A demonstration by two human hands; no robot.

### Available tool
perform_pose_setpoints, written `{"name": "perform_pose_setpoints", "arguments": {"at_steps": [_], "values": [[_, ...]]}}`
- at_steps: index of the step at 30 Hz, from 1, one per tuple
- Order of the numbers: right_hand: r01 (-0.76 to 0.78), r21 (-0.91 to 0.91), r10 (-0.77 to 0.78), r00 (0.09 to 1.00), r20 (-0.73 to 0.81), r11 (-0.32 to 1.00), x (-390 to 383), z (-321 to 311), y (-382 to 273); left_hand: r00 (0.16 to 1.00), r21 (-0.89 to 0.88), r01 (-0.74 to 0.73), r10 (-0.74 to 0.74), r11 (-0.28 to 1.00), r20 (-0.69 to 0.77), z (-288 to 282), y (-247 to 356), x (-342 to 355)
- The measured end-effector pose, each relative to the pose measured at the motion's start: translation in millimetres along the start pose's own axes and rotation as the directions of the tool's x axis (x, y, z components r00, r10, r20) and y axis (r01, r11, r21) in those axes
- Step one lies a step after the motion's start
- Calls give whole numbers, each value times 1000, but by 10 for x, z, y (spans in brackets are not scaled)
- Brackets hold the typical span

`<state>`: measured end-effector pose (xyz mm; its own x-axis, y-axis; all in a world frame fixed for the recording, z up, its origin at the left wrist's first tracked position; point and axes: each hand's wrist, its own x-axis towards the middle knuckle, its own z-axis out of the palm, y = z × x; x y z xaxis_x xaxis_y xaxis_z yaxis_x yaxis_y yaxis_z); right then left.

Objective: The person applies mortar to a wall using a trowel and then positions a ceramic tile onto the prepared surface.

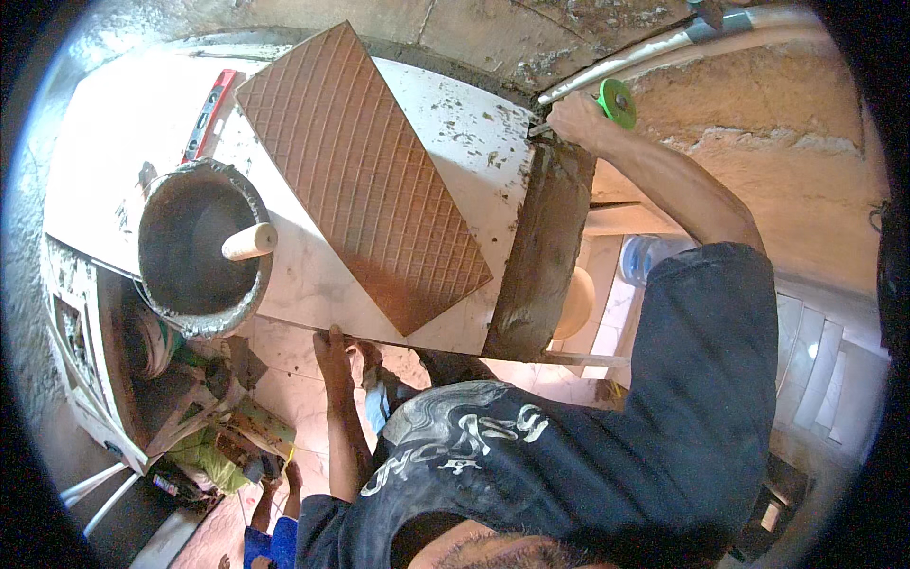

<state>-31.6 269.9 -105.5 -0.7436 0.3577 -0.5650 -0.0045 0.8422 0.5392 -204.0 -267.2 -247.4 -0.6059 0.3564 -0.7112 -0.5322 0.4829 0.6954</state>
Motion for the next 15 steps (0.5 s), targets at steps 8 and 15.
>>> {"name": "perform_pose_setpoints", "arguments": {"at_steps": [8, 15], "values": [[-31, 43, 31, 1000, 5, 999, -31, 87, 43, 999, 10, -44, 44, 999, 17, -23, -138, 95], [-4, -22, 3, 998, -55, 1000, -29, 86, 11, 997, 31, -81, 81, 996, -13, -15, -159, 121]]}}
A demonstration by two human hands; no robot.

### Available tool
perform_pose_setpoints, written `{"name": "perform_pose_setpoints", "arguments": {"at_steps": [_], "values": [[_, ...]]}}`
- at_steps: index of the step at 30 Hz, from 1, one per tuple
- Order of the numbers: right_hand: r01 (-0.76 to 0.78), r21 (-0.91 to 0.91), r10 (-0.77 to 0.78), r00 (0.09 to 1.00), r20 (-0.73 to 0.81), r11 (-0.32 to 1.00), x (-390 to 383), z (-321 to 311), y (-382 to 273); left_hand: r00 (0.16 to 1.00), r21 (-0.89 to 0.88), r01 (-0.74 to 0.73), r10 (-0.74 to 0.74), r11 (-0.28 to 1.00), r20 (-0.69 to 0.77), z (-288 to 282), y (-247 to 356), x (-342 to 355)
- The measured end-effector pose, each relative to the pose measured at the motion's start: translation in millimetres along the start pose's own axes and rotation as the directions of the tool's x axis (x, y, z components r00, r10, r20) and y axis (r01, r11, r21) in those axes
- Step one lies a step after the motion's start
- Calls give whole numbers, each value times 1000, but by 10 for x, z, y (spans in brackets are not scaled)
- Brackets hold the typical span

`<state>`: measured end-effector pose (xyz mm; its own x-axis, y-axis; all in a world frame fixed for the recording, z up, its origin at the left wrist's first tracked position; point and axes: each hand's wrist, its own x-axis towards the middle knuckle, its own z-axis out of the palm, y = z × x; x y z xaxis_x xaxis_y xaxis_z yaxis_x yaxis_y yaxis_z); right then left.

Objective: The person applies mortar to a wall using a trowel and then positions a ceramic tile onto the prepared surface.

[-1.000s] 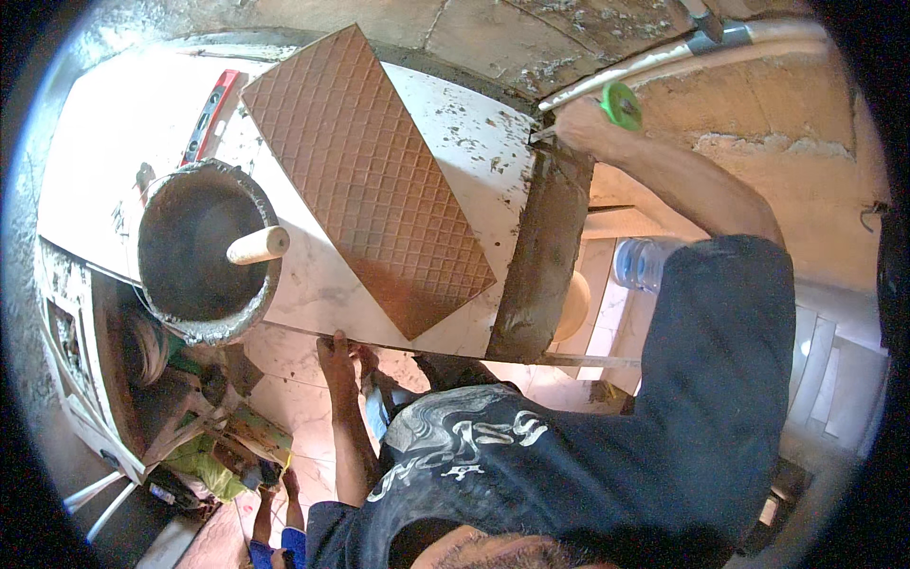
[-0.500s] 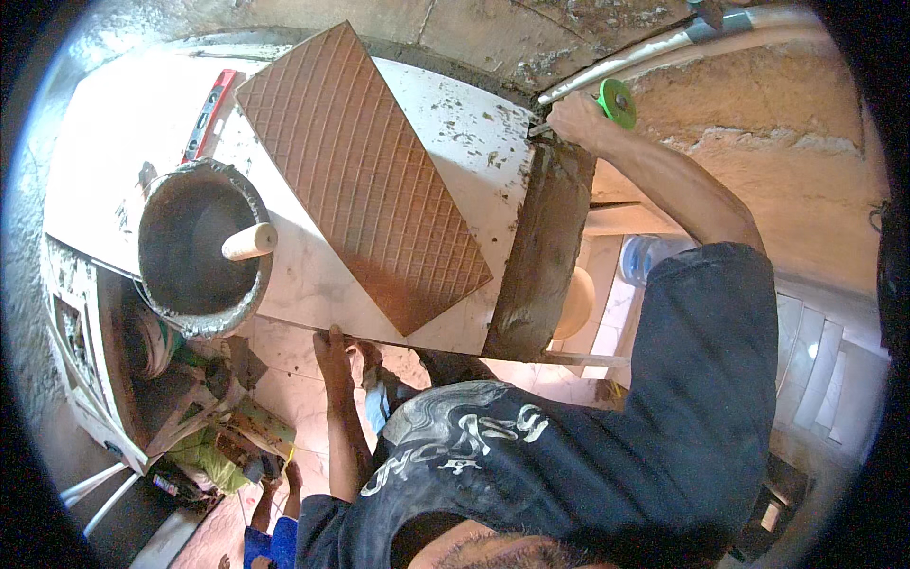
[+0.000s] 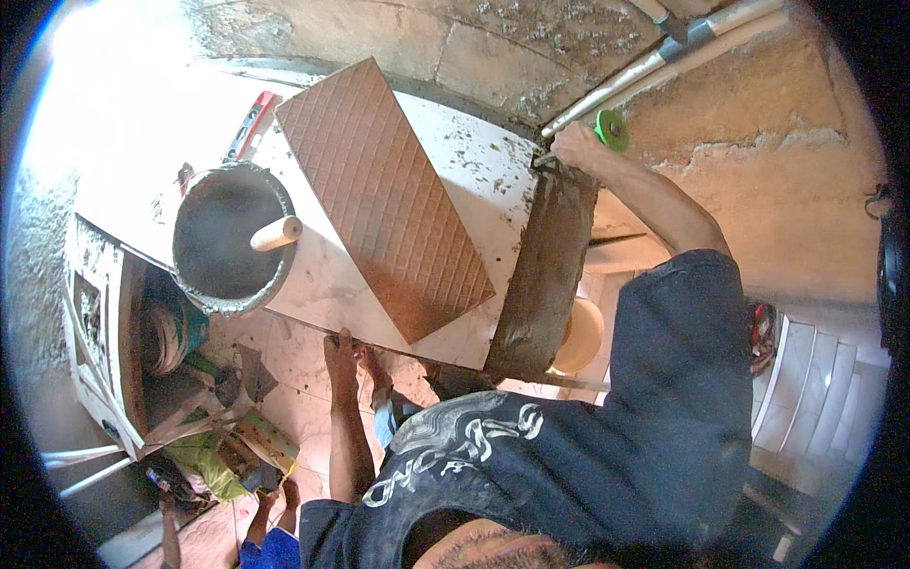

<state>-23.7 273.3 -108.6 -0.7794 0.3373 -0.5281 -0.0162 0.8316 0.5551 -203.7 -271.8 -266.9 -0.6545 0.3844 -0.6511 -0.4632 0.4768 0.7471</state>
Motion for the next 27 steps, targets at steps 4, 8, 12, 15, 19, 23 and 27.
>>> {"name": "perform_pose_setpoints", "arguments": {"at_steps": [4, 8, 12, 15, 19, 23, 27], "values": [[14, -9, -14, 1000, 10, 1000, 19, 33, -27, 1000, -72, 17, -18, 997, -13, -2, -54, 32], [-111, 66, 113, 993, -17, 992, -21, 87, -48, 999, -57, -28, 26, 998, -42, 46, -26, 13], [-176, 26, 174, 982, 79, 984, -31, -124, -19, 999, -6, -31, 31, 999, -20, 46, 95, -52], [-30, -37, 37, 973, 226, 999, -159, -399, 58, 1000, 0, -17, 17, 1000, -8, 53, 132, -90], [-339, 465, 334, 938, 96, 818, -484, -694, 238, 999, 36, -21, 22, 999, -29, 50, 120, -102], [-424, 857, 708, 699, 103, 294, -760, -602, 332, 1000, 21, -9, 10, 1000, -18, 53, 106, -85], [-394, 888, 837, 546, 19, 237, -635, -388, 128, 1000, 25, 3, -2, 1000, -19, 56, 136, -68]]}}
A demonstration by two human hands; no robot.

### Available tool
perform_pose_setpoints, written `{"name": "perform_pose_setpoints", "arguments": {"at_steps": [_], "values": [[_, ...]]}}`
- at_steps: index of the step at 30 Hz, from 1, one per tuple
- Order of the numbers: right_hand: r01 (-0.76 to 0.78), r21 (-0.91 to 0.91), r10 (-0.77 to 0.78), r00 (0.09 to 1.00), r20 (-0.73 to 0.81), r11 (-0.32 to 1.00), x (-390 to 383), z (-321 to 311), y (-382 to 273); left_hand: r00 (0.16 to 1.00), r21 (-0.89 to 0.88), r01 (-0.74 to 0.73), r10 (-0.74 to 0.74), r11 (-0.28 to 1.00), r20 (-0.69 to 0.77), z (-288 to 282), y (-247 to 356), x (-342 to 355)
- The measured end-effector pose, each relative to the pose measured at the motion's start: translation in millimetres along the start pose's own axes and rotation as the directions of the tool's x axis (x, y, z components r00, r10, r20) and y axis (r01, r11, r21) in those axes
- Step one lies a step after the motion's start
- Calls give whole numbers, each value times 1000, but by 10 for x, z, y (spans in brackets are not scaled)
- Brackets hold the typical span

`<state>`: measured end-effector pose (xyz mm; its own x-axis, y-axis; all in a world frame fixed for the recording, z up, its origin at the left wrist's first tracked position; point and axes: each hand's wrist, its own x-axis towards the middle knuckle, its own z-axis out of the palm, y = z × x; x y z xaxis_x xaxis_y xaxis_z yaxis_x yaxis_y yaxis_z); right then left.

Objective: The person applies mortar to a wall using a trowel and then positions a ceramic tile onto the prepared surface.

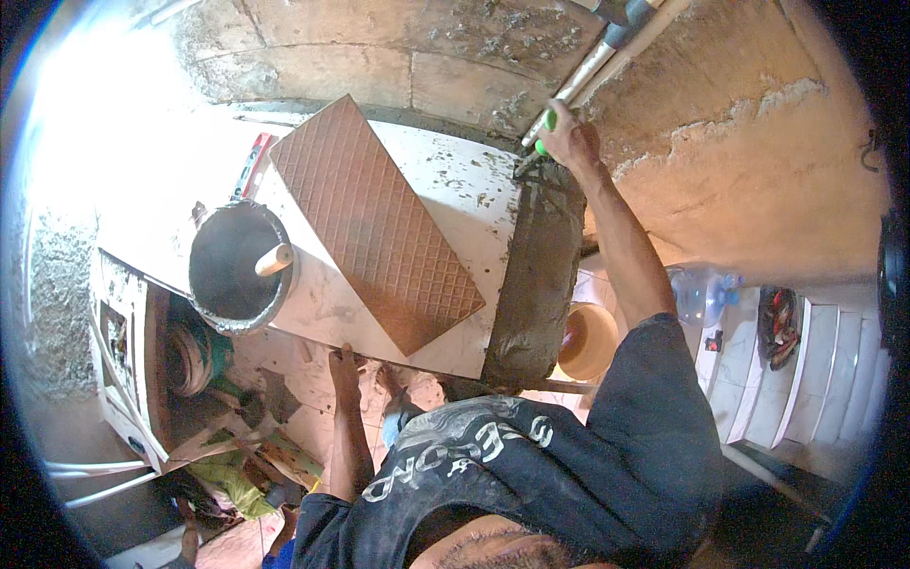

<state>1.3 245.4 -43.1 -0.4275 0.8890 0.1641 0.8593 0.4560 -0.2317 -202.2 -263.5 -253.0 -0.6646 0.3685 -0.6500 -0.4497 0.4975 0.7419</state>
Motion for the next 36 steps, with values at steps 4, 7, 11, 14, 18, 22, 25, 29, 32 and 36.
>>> {"name": "perform_pose_setpoints", "arguments": {"at_steps": [4, 7, 11, 14, 18, 22, 25, 29, 32, 36], "values": [[497, 58, -500, 864, 60, 866, 95, -45, 283, 1000, 65, -13, 12, 998, 17, 7, 46, -44], [630, 63, -633, 772, 58, 774, 140, -92, 373, 999, 29, -34, 35, 999, -35, 29, 74, -113], [150, -109, -140, 986, 94, 983, 120, 30, 240, 1000, 43, -11, 11, 999, -10, 39, 111, -120], [17, -150, -10, 999, 46, 988, 195, 135, 130, 1000, 17, 30, -29, 999, -5, 33, 106, -82], [335, -39, -325, 932, 160, 941, 278, 58, 359, 1000, -11, 3, -3, 1000, -13, 24, 37, -59], [673, -25, -656, 727, 202, 739, 303, -44, 508, 1000, 11, -15, 15, 1000, -7, 0, 16, -58], [431, -74, -409, 888, 211, 899, 273, 33, 272, 1000, 47, -11, 11, 999, 7, 0, 40, -62], [35, -155, -10, 987, 160, 987, 149, 29, 3, 1000, 24, 10, -10, 1000, 6, -3, 71, -67], [-60, -59, 72, 968, 241, 996, 190, -152, 18, 1000, 40, 18, -18, 999, -2, -4, 52, -49], [-54, -28, 57, 985, 162, 998, 255, -408, 10, 1000, 18, 28, -29, 999, 13, -12, -21, 8]]}}
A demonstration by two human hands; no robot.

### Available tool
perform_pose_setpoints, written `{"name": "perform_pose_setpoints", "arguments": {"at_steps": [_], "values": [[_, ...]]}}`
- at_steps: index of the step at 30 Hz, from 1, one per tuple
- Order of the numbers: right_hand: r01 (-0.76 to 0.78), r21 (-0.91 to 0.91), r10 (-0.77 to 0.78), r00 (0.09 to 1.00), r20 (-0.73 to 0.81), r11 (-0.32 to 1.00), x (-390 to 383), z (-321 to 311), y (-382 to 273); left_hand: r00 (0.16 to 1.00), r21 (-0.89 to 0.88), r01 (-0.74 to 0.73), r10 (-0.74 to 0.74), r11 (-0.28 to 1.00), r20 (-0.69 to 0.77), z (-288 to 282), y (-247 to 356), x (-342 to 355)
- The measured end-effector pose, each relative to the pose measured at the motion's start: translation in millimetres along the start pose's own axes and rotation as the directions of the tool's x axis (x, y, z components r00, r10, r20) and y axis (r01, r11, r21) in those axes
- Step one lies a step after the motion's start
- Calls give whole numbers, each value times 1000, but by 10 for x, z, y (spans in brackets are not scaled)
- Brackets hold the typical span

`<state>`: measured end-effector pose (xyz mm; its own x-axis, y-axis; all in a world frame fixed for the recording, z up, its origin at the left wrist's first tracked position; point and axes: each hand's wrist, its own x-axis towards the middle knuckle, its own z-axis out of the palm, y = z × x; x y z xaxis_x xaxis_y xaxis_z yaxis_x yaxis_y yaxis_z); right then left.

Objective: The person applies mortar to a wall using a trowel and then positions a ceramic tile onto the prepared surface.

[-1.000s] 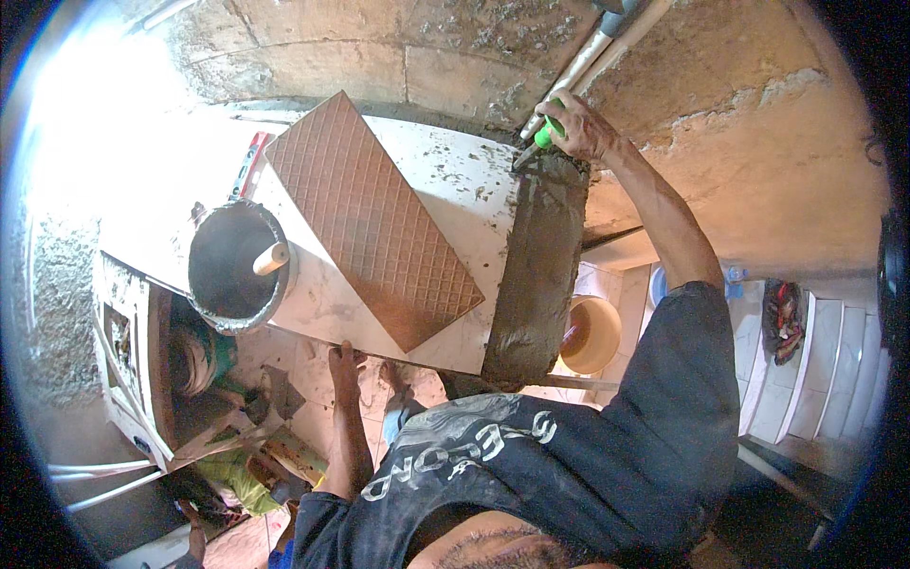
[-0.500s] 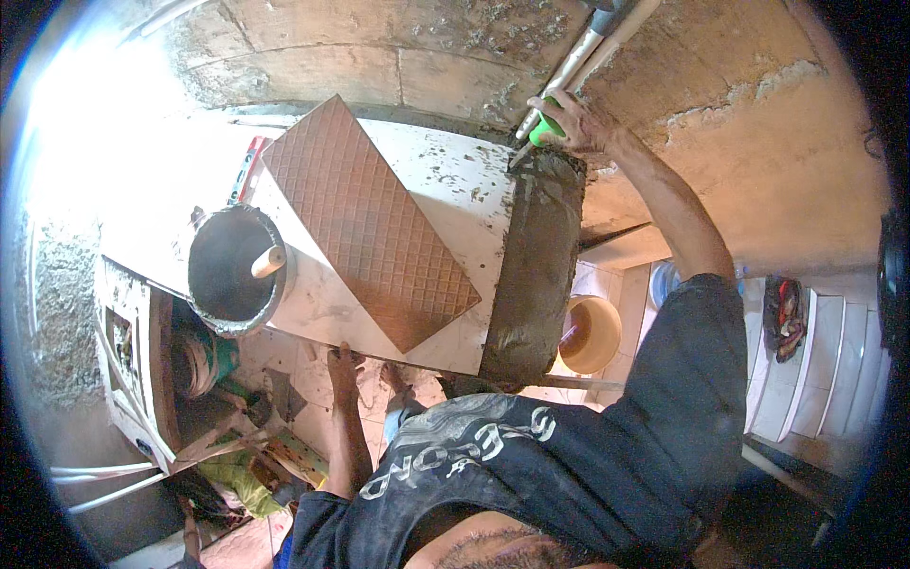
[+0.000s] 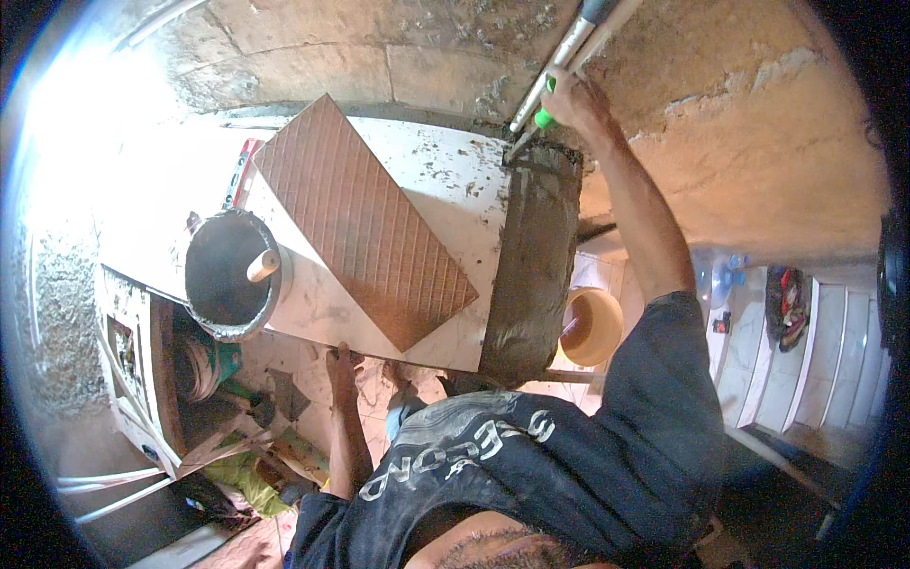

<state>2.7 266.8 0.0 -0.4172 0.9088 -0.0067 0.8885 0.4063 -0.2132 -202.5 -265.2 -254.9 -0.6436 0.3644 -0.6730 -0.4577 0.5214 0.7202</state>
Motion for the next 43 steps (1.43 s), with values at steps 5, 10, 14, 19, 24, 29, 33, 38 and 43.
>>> {"name": "perform_pose_setpoints", "arguments": {"at_steps": [5, 10, 14, 19, 24, 29, 33, 38, 43], "values": [[110, -175, -159, 941, -297, 978, -464, -568, 154, 1000, 24, 10, -11, 1000, 11, -51, -59, 73], [274, -17, -239, 805, -543, 962, -1146, -1357, 504, 1000, 37, -22, 22, 999, 10, -83, -123, 74], [220, 343, 38, 792, -609, 913, -1705, -1417, 697, 998, -7, 3, -3, 1000, 58, -146, -223, 204], [201, 939, 531, 783, -325, 278, -2149, -673, 771, 995, 12, -87, 86, 996, 48, -211, -645, 493], [43, 960, 499, 860, 105, -276, -2691, 255, -2, 919, 534, -313, 107, 786, 380, -204, -194, 300], [-111, 875, 288, 919, 271, -471, -2893, 496, -1301, 633, 2, -328, 218, 945, 743, -325, 1512, -911], [-188, 904, 20, 977, 212, -384, -2844, 661, -2478, 444, -455, -551, 707, 700, 550, -412, 2554, -954], [-234, 956, -353, 922, 160, -178, -2847, 827, -3716, 645, -485, -666, 764, 567, 7, -895, 3160, -673], [-147, 989, -492, 863, 112, -33, -2795, 786, -3919, 718, -459, -670, 666, 583, -203, -1741, 3451, -298]]}}
